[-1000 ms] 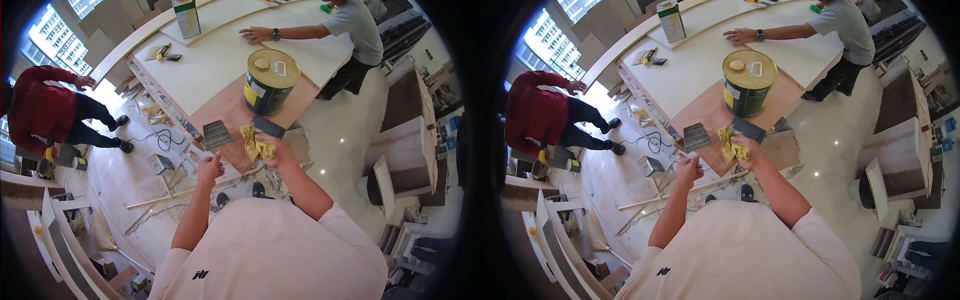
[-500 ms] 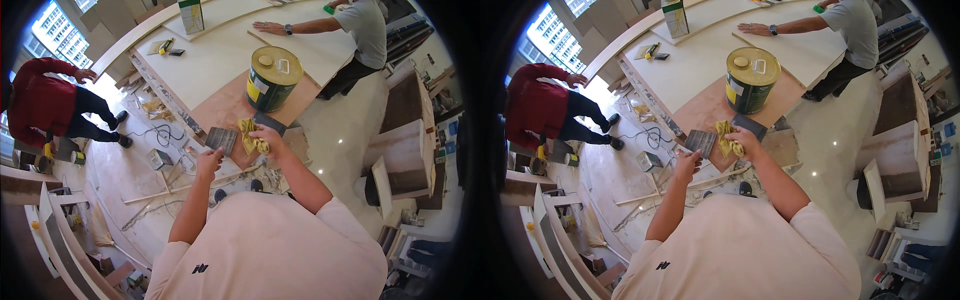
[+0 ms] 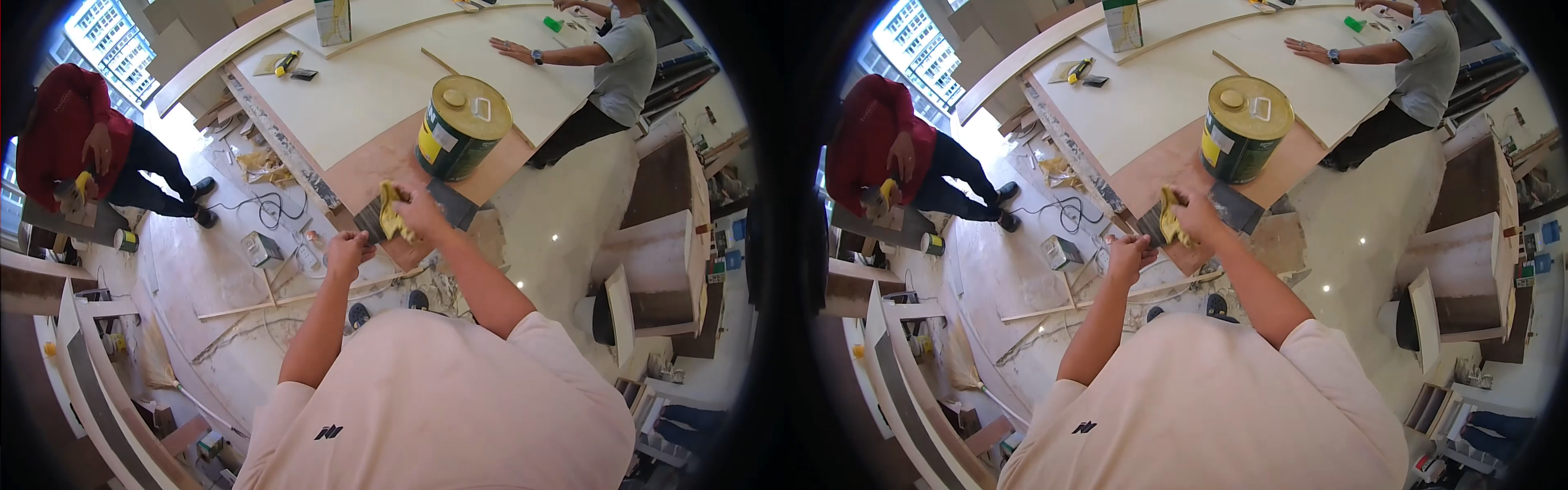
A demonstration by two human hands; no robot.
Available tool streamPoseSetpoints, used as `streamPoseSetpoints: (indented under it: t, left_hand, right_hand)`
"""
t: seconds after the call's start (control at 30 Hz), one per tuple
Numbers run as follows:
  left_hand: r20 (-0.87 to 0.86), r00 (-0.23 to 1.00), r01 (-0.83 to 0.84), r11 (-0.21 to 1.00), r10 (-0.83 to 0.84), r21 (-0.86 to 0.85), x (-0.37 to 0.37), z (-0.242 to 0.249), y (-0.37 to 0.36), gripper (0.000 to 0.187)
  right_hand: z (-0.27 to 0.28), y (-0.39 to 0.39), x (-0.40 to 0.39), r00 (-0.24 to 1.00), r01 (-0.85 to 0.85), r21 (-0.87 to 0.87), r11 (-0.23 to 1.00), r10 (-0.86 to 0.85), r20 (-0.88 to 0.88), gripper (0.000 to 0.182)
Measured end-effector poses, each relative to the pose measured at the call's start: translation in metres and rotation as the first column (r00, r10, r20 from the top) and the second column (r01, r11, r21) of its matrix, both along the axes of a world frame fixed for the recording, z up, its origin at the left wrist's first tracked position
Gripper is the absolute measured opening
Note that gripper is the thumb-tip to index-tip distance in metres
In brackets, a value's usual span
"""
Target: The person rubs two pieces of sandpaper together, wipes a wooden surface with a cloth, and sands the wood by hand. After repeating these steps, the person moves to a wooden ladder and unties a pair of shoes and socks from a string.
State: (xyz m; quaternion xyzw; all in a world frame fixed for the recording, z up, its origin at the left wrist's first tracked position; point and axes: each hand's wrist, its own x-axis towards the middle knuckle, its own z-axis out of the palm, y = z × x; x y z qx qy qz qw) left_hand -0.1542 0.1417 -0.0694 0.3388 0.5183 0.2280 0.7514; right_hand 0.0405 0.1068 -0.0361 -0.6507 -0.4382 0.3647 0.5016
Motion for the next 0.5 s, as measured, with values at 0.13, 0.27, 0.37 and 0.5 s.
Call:
streamPoseSetpoints:
  t: [0.13, 0.27, 0.37, 0.5]
  left_hand:
    - [-0.076, 0.994, 0.085, 0.995, -0.081, 0.053, 0.008, -0.003, 0.001, 0.018]
    - [-0.141, 0.988, 0.077, 0.989, -0.059, 0.124, 0.012, -0.001, 0.001, 0.019]
    - [-0.171, 0.983, 0.098, 0.985, -0.073, 0.141, 0.013, 0.0, 0.001, 0.019]
    - [-0.192, 0.977, 0.125, 0.979, -0.094, 0.158, 0.009, -0.007, 0.001, 0.02]
  right_hand:
    - [-0.012, -0.025, -0.033, 0.727, -0.034, 0.03, 0.999, 0.004, 0.686, 0.018]
    - [-0.014, -0.037, -0.041, 0.71, -0.06, 0.005, 0.998, 0.039, 0.703, 0.015]
    - [-0.017, -0.001, -0.028, 0.689, -0.037, 0.049, 0.998, -0.01, 0.725, 0.014]
    - [-0.016, -0.005, -0.035, 0.711, -0.004, 0.026, 1.0, -0.015, 0.703, 0.015]
